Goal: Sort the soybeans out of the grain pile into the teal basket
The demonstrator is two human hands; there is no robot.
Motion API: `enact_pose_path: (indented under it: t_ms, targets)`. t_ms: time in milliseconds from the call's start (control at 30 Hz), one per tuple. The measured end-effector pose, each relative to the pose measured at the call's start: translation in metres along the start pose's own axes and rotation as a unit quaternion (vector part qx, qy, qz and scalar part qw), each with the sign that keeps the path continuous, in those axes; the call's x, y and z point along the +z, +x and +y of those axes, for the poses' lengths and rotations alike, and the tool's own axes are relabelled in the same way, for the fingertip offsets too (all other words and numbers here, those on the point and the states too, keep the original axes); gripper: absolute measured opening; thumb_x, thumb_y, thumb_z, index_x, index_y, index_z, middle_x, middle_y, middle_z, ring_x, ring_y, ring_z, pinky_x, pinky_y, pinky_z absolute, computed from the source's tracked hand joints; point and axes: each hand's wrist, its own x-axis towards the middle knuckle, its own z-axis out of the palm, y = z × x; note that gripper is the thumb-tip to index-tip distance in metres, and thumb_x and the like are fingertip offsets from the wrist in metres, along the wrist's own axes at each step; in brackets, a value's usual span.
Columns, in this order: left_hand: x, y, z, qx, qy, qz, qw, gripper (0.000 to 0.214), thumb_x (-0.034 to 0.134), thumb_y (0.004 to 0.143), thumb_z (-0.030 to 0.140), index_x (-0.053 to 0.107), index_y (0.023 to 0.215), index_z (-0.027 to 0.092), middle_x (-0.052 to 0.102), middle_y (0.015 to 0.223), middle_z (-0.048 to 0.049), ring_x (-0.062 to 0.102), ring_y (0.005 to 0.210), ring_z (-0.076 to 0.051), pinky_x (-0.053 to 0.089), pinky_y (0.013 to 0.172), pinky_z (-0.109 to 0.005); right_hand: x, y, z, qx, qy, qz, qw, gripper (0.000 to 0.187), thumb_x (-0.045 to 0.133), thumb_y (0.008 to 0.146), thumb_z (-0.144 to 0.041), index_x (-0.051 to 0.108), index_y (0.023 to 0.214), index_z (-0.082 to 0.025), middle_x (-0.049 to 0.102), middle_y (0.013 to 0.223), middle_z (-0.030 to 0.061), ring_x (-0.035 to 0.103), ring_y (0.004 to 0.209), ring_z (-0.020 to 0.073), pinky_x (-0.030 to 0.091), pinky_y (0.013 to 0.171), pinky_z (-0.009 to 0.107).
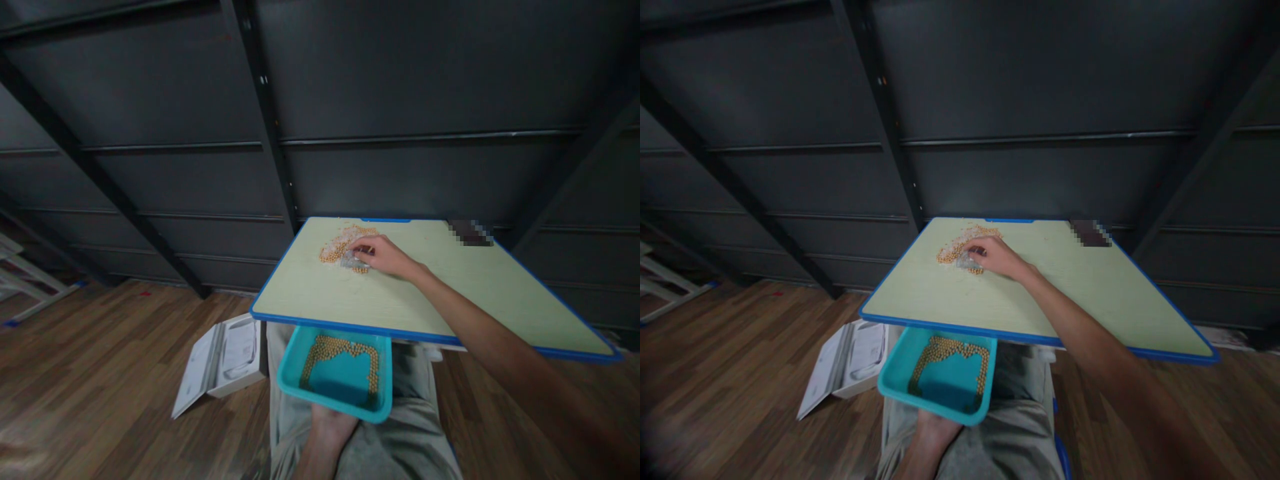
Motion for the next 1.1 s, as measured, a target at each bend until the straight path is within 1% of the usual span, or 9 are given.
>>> enact_pose_path:
  t_ms: [133,267,367,500,600,700,800,933,1100]
  targets:
    - [-0.008,0.0,-0.001,0.006,0.002,-0.002,1.0,0.042,0.035,0.092,0.044,0.06,0.125,0.034,0.073,0.115,-0.0032,0.063,0.111,-0.026,0.037,0.108,-0.048,0.001,0.0,0.0,0.003,0.01,-0.001,1.0,0.024,0.057,0.088,-0.019,0.071,0.106,-0.024,0.072,0.104,0.003,0.065,0.092,0.0178,0.049,0.084,0.032]
    - [-0.012,0.0,0.0,0.004,0.009,-0.019,1.0,0.043,0.032,0.093,0.043,0.059,0.126,0.034,0.073,0.115,-0.0024,0.062,0.113,-0.025,0.035,0.109,-0.048,0.001,0.0,-0.002,0.001,0.015,-0.006,1.0,0.025,0.057,0.087,-0.017,0.071,0.107,-0.024,0.072,0.104,0.003,0.065,0.091,0.0179,0.05,0.084,0.033]
    - [-0.011,0.0,0.0,0.005,0.008,-0.025,1.0,0.044,0.033,0.093,0.045,0.061,0.124,0.032,0.074,0.111,-0.0037,0.063,0.112,-0.026,0.035,0.109,-0.048,0.001,-0.001,-0.006,0.005,0.015,-0.011,1.0,0.027,0.057,0.085,-0.015,0.071,0.106,-0.024,0.072,0.104,0.0029,0.065,0.091,0.0176,0.05,0.083,0.033]
    - [-0.007,0.001,0.0,-0.009,0.004,-0.029,1.0,0.043,0.033,0.093,0.042,0.065,0.12,0.032,0.076,0.105,-0.0035,0.064,0.109,-0.025,0.036,0.108,-0.048,0.0,0.0,-0.01,0.0,0.027,-0.016,1.0,0.025,0.057,0.085,-0.015,0.071,0.105,-0.023,0.072,0.103,0.0029,0.066,0.089,0.0167,0.051,0.081,0.031]
    - [-0.004,0.001,0.001,-0.004,0.008,-0.031,0.999,0.042,0.033,0.093,0.04,0.066,0.118,0.031,0.077,0.102,-0.0034,0.064,0.108,-0.025,0.037,0.108,-0.048,0.0,0.0,-0.008,-0.004,0.03,0.001,1.0,0.024,0.056,0.087,-0.017,0.07,0.106,-0.023,0.072,0.105,0.0034,0.065,0.093,0.0176,0.051,0.083,0.032]
    - [-0.002,0.0,0.001,-0.009,0.012,-0.021,1.0,0.043,0.031,0.094,0.037,0.066,0.117,0.031,0.077,0.1,-0.0026,0.065,0.107,-0.024,0.036,0.108,-0.049,0.001,0.001,-0.004,0.006,0.006,0.026,1.0,0.028,0.056,0.087,-0.015,0.07,0.108,-0.024,0.071,0.111,0.004,0.065,0.096,0.019,0.05,0.085,0.034]
    - [-0.002,0.0,0.001,-0.014,0.011,-0.015,1.0,0.043,0.03,0.094,0.038,0.065,0.118,0.033,0.077,0.102,-0.0022,0.065,0.109,-0.024,0.035,0.109,-0.049,0.003,0.001,-0.001,0.009,-0.022,0.025,0.999,0.028,0.056,0.087,-0.015,0.071,0.108,-0.026,0.072,0.109,0.0035,0.065,0.097,0.0198,0.05,0.086,0.035]
    - [-0.004,0.001,0.0,-0.001,-0.001,-0.027,1.0,0.042,0.035,0.092,0.043,0.063,0.121,0.034,0.075,0.108,-0.003,0.064,0.109,-0.026,0.035,0.109,-0.05,0.006,0.0,-0.002,0.007,-0.023,0.014,1.0,0.026,0.057,0.087,-0.016,0.071,0.107,-0.025,0.072,0.107,0.0028,0.065,0.096,0.0195,0.05,0.085,0.034]
    - [-0.001,0.002,0.0,0.001,0.006,-0.026,1.0,0.042,0.036,0.092,0.048,0.07,0.111,0.032,0.076,0.106,-0.0026,0.066,0.103,-0.026,0.035,0.109,-0.048,0.007,0.0,-0.006,0.004,-0.002,0.005,1.0,0.024,0.056,0.087,-0.019,0.071,0.106,-0.024,0.073,0.102,0.0028,0.065,0.088,0.0175,0.05,0.081,0.032]
